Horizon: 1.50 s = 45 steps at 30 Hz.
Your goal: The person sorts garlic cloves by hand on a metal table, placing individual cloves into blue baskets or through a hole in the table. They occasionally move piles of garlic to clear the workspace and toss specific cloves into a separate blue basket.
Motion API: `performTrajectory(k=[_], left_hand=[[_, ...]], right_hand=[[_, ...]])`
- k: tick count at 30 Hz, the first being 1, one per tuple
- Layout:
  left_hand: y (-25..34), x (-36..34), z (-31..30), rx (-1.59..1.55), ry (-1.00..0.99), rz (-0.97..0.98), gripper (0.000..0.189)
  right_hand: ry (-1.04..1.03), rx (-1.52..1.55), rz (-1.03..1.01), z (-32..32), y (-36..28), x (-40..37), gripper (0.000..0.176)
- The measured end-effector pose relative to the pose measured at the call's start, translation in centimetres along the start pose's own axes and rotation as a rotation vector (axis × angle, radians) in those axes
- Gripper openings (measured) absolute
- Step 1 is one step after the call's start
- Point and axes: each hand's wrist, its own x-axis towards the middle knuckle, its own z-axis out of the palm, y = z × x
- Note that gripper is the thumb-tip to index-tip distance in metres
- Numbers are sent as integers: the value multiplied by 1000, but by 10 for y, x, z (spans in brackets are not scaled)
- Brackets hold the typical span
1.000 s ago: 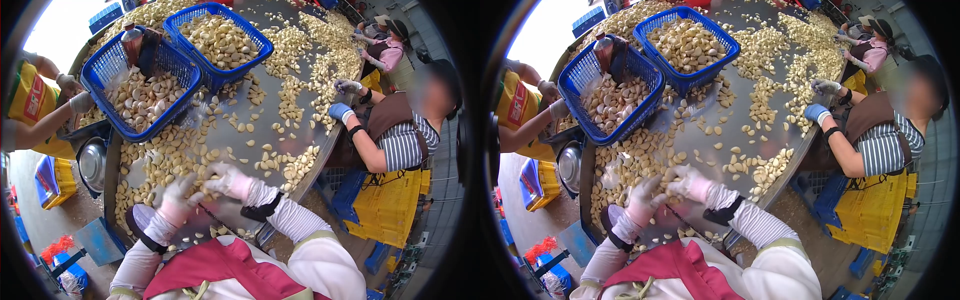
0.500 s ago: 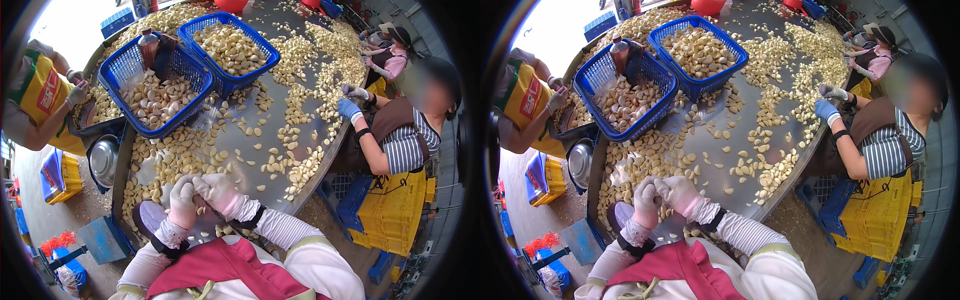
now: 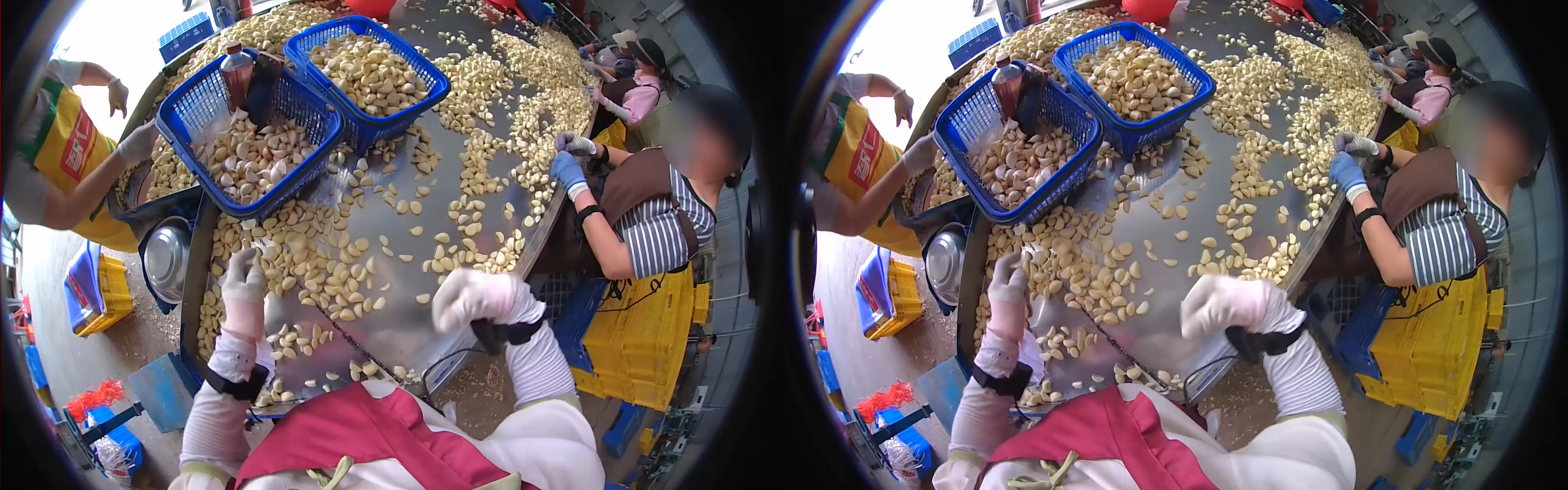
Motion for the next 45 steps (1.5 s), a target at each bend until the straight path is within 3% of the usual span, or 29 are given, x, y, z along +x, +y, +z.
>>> performTrajectory(k=[2, 3, 4, 5, 6, 8, 10, 12, 14, 16, 19, 21, 22, 24, 25, 26, 27, 28, 31, 32, 33, 37, 39, 41, 42, 44, 45], left_hand=[[-13, 4, 15, 340, 37, 617, 37], [6, -5, 24, 681, -126, 907, 45], [-18, 11, 42, 611, -415, 876, 50], [-13, 1, 50, 784, -471, 991, 49], [-8, -11, 58, 960, -525, 1104, 49], [-9, -5, 42, 982, -489, 1023, 49], [-15, 1, 7, 945, -341, 909, 48], [-1, 1, -13, 970, -247, 970, 50], [2, -10, 3, 911, -206, 1032, 42], [-4, -20, 39, 1163, -786, 849, 26], [-23, -53, 76, 1260, -821, 940, 12], [-33, -60, 76, 1086, -589, 959, 11], [-30, -62, 73, 1087, -585, 955, 11], [-23, -64, 60, 970, -653, 774, 19], [-19, -64, 53, 973, -653, 771, 19], [-14, -62, 45, 1008, -788, 654, 18], [-13, -59, 38, 1037, -923, 536, 18], [-18, -57, 35, 1042, -925, 537, 18], [-26, -50, 23, 948, -921, 484, 20], [-30, -50, 18, 954, -924, 483, 20], [-34, -49, 15, 984, -798, 527, 20], [-45, -43, -5, 845, -489, 502, 17], [-47, -41, -9, 797, -441, 523, 16], [-48, -37, -6, 750, -386, 543, 15], [-48, -37, -2, 768, -359, 547, 15], [-45, -39, 9, 782, -341, 563, 15], [-39, -35, 16, 818, -352, 607, 16]], right_hand=[[174, -101, 23, 13, 9, 21, 24], [228, -235, -6, 29, 15, 48, 24], [238, -231, -125, 47, 28, 76, 24], [177, -327, -91, 46, 19, 77, 25], [-79, -628, -46, 75, 29, 115, 27], [-267, -519, 384, 78, -15, 68, 35], [-483, -195, 200, 46, 19, 34, 50], [-308, -221, 309, 22, 23, 3, 49], [-266, -174, 380, 16, 15, 17, 39], [-212, -278, 100, 28, 20, 43, 34], [-123, -241, 105, 54, 35, 79, 28], [-29, -161, 126, 61, 61, 95, 26], [75, -78, 150, 64, 66, 100, 25], [178, -102, 142, 69, 66, 112, 22], [245, -196, 65, 72, 61, 123, 21], [311, -289, -17, 76, 57, 135, 19], [455, -457, -239, 84, 63, 157, 17], [597, -623, -465, 93, 68, 182, 16], [612, -842, -442, 109, 42, 232, 17], [603, -948, -306, 113, 42, 248, 17], [590, -1055, -168, 113, 39, 254, 17], [521, -1070, -161, 102, 35, 245, 13], [495, -1092, -342, 79, 25, 230, 11], [818, -1104, -511, 38, -26, 202, 12], [930, -1080, -457, 14, -53, 196, 25], [1424, -1094, -636, -25, -105, 174, 42], [1540, -1169, -643, -34, -119, 168, 35]])
